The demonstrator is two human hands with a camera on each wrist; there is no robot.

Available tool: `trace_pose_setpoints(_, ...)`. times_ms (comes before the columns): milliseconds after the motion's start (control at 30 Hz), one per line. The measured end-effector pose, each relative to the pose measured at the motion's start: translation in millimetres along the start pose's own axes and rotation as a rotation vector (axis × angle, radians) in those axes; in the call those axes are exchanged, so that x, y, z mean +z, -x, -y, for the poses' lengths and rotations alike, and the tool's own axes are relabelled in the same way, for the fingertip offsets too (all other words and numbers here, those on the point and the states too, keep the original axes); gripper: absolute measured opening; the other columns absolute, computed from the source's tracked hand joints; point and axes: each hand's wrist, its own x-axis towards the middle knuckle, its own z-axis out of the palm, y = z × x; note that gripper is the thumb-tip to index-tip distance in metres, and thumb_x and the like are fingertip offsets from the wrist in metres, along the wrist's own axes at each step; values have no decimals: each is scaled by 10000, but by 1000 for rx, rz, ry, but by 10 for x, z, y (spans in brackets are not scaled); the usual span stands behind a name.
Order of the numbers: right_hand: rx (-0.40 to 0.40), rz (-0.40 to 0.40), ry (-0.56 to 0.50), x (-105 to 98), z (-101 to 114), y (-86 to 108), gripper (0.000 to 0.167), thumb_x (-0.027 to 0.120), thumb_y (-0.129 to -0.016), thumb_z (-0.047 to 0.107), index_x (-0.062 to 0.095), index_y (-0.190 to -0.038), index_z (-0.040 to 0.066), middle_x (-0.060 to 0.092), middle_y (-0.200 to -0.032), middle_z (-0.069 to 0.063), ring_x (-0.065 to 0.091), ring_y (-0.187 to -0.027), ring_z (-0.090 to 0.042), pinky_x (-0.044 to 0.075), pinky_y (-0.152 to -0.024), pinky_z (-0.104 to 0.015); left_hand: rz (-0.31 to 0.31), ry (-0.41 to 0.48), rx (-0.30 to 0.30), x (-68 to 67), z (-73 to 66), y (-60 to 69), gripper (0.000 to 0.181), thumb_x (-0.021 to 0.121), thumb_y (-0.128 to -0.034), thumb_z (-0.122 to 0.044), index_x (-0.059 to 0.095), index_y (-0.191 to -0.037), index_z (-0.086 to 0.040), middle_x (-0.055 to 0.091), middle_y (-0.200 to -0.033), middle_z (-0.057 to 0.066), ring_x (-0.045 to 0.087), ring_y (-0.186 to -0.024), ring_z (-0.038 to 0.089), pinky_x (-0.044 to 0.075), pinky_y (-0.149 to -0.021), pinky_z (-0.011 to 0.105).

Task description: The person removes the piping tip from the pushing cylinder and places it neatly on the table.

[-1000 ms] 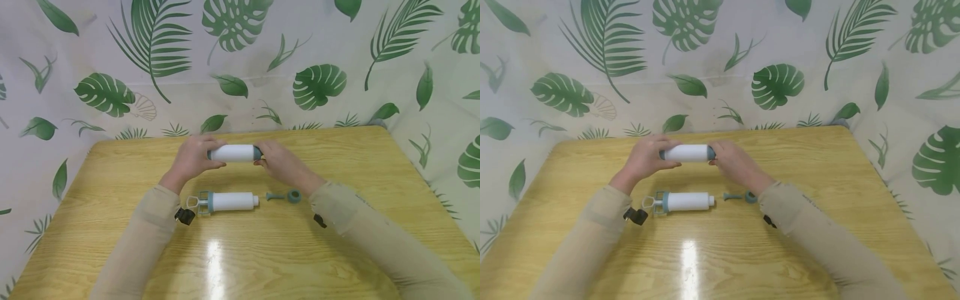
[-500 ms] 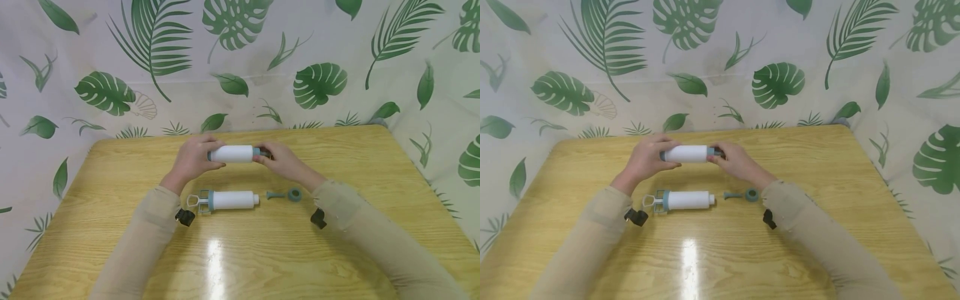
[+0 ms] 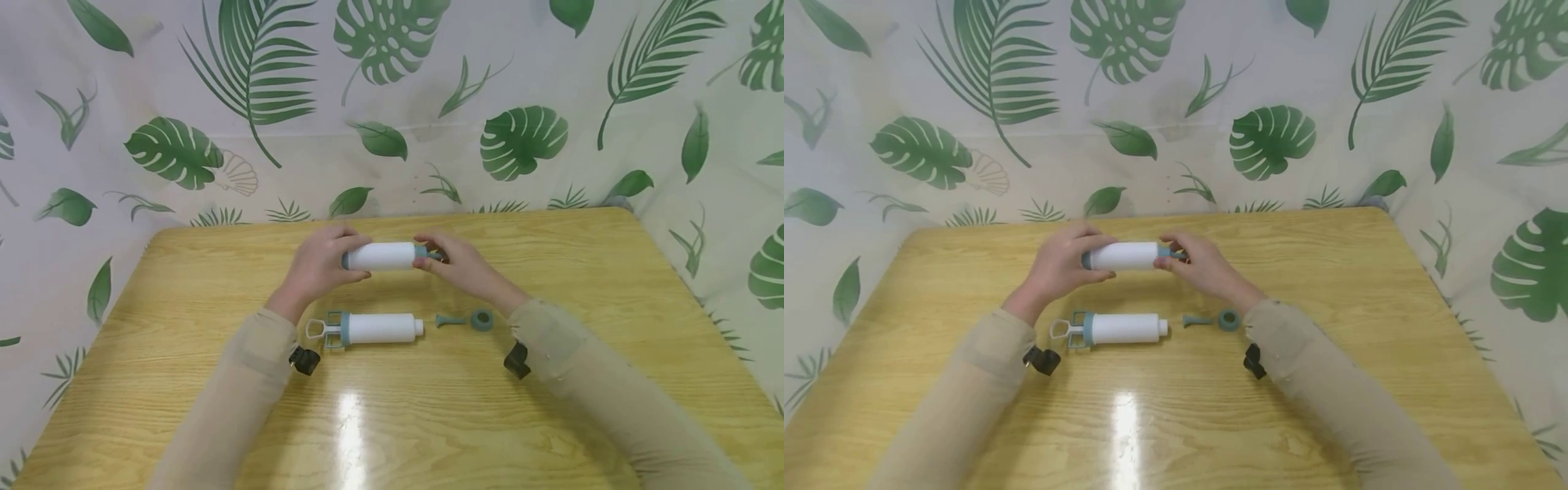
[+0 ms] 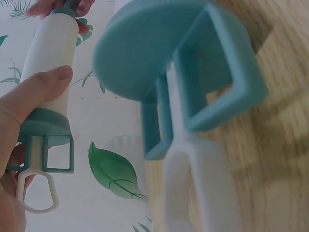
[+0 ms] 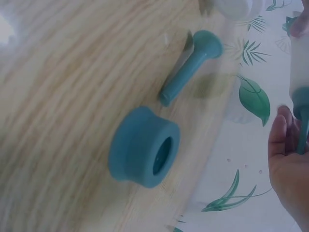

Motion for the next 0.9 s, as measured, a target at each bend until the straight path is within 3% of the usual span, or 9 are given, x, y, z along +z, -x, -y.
trace_pose_setpoints(167, 22, 25, -14, 0, -29, 13, 431, 553, -968, 312, 564, -1281, 16, 629, -1138, -130, 598, -963, -237, 519, -791, -378, -9, 18, 11, 41, 9, 7, 554, 871, -684, -303, 685, -1176, -127, 659, -1122, 65, 600, -1007, 247, 497, -848, 391)
trace_pose_setpoints(433, 32, -12, -34, -5, -42, 20, 427, 640, -919, 237, 556, -1282, 28, 586, -1234, -147, 575, -1098, -288, 496, -898, -414, -25, 55, 35, 59, 8, 16, 548, 856, -708, -302, 666, -1200, -152, 680, -1122, 33, 622, -990, 219, 498, -845, 381)
trace_pose_setpoints(600, 14, -6, -54, -15, -53, 16, 468, 699, -866, 167, 536, -1284, 34, 570, -1241, -131, 583, -1070, -287, 505, -881, -403, -34, 76, 50, 53, -1, 17, 501, 849, -718, -301, 677, -1165, -153, 683, -1110, 38, 628, -966, 214, 505, -804, 372)
trace_pose_setpoints(900, 69, 103, -43, -61, -91, 38, 525, 527, -974, 358, 466, -1386, 38, 609, -1171, -118, 600, -988, -258, 521, -796, -366, -60, 79, 78, 66, 1, 25, 490, 858, -704, -292, 690, -1143, -154, 675, -1110, 46, 627, -967, 220, 512, -798, 380)
